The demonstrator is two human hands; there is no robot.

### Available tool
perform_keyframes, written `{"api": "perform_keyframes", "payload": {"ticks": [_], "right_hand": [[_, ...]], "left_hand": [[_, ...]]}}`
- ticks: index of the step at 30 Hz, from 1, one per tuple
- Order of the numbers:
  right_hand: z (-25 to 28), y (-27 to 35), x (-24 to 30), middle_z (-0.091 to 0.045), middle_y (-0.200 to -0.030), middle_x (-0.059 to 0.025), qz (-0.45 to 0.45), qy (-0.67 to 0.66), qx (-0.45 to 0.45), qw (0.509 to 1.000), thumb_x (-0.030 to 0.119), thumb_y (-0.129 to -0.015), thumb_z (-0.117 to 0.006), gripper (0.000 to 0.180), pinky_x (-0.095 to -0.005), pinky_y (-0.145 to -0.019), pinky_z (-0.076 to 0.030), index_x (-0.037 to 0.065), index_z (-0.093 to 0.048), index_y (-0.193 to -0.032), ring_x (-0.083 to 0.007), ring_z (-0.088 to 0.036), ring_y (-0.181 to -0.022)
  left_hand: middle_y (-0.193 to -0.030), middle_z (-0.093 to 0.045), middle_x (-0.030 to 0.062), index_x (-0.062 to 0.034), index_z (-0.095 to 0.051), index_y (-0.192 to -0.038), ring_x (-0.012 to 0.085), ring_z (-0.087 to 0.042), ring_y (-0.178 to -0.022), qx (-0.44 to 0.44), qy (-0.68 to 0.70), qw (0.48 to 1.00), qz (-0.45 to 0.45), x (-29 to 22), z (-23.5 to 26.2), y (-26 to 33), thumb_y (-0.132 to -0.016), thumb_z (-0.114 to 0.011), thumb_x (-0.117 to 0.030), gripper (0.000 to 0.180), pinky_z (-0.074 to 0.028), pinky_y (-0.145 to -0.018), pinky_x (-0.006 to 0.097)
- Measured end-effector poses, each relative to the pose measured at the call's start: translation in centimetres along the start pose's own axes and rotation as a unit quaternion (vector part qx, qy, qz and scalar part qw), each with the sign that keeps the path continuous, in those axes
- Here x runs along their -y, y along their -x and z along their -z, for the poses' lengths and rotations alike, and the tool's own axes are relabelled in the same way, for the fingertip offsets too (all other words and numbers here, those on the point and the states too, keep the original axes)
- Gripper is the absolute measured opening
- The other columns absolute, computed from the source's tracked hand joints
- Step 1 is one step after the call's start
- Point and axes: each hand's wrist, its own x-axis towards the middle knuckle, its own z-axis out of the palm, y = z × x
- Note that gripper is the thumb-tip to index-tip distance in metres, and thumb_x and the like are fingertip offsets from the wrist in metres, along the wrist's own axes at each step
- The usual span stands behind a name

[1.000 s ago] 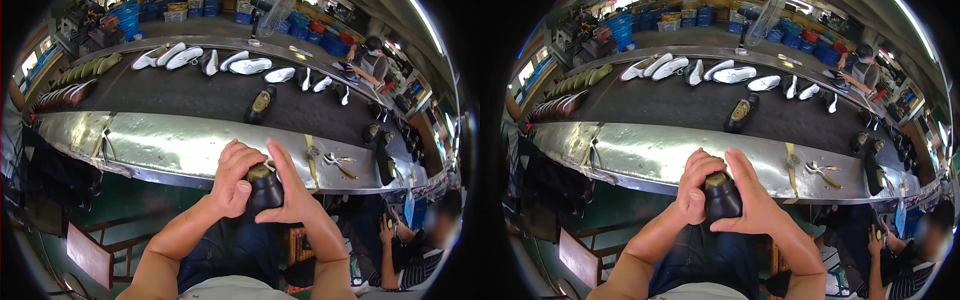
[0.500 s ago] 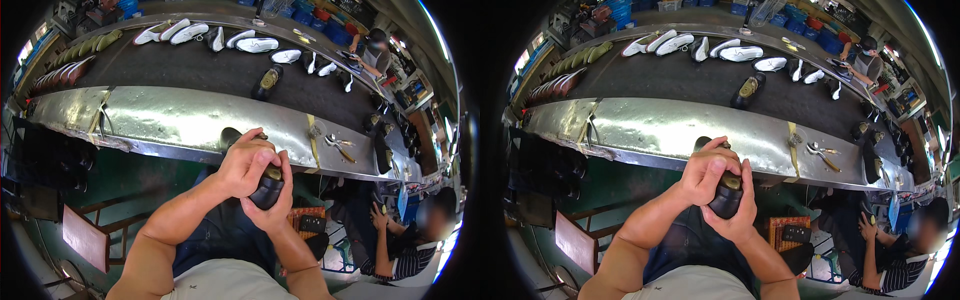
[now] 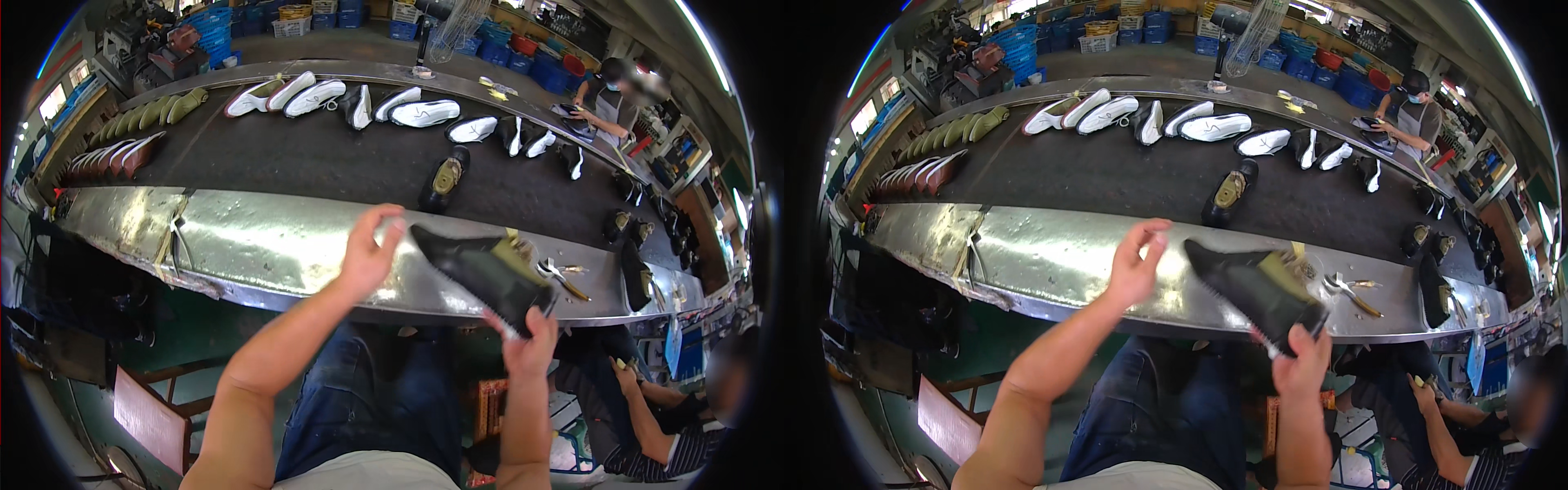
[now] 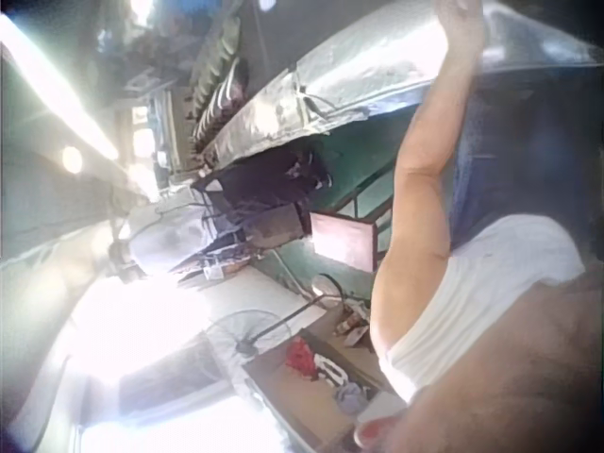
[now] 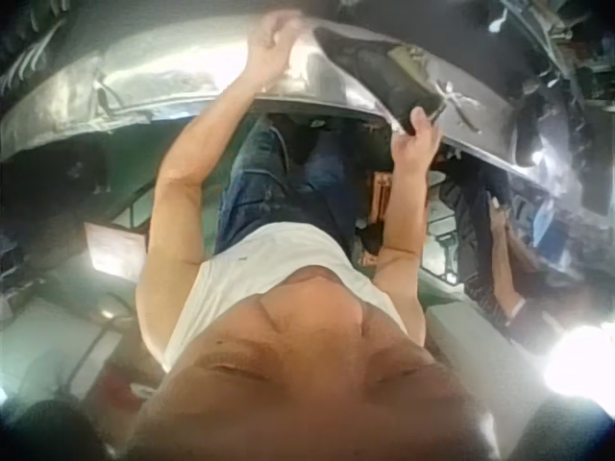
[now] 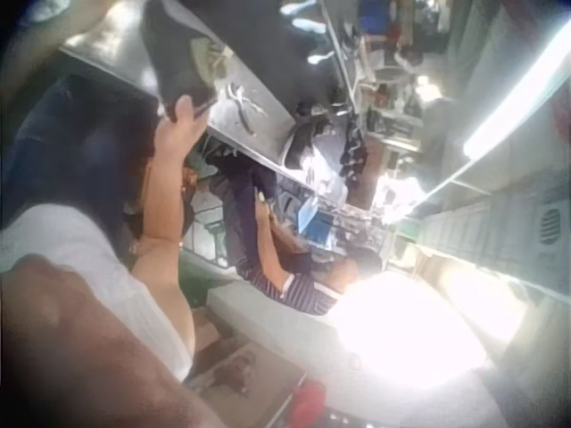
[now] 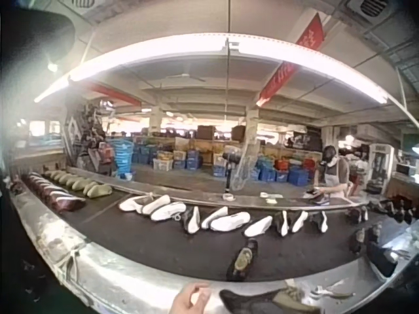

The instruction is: The worker uses a pair of pliers to pull and trim excess material from shoe soles on a manufacturing line.

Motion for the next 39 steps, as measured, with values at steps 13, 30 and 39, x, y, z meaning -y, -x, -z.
{"api": "perform_keyframes", "payload": {"ticks": [13, 30, 39], "right_hand": [[14.6, -35.3, -4.2, -0.059, -0.136, -0.0297, 0.041, 0.697, -0.094, 0.71, 0.036, -0.081, -0.081, 0.092, -0.044, -0.107, -0.045, -0.004, -0.035, -0.151, -0.0437, -0.057, -0.127], [23.3, -13.3, 2.7, -0.049, -0.139, -0.0334, 0.07, 0.815, 0.0, 0.576, 0.04, -0.1, -0.061, 0.062, -0.0542, -0.107, -0.041, -0.01, -0.05, -0.135, -0.0502, -0.048, -0.127], [28.2, -10.7, 1.2, -0.05, -0.137, -0.0273, 0.078, 0.842, -0.115, 0.522, 0.023, -0.092, -0.067, 0.048, -0.0527, -0.11, -0.036, 0.0, -0.057, -0.133, -0.0444, -0.047, -0.129]], "left_hand": [[-0.157, -0.037, 0.0236, -0.0032, -0.054, -0.14, 0.0395, -0.033, -0.148, 0.107, -0.36, 0.925, 0.054, 21.4, -1.1, -21.2, -0.095, -0.067, -0.039, 0.058, -0.031, -0.121, 0.044], [-0.156, -0.038, 0.0249, -0.0047, -0.058, -0.142, 0.0419, -0.038, -0.142, 0.214, -0.468, 0.819, 0.255, 26.5, -13.9, -37.9, -0.078, -0.059, -0.084, 0.102, -0.041, -0.112, 0.046], [-0.133, -0.065, 0.0191, 0.004, -0.068, -0.126, 0.0364, -0.044, -0.139, 0.303, -0.499, 0.789, 0.19, 21.1, -11.7, -33.0, -0.088, -0.054, -0.077, 0.09, -0.047, -0.106, 0.043]]}}
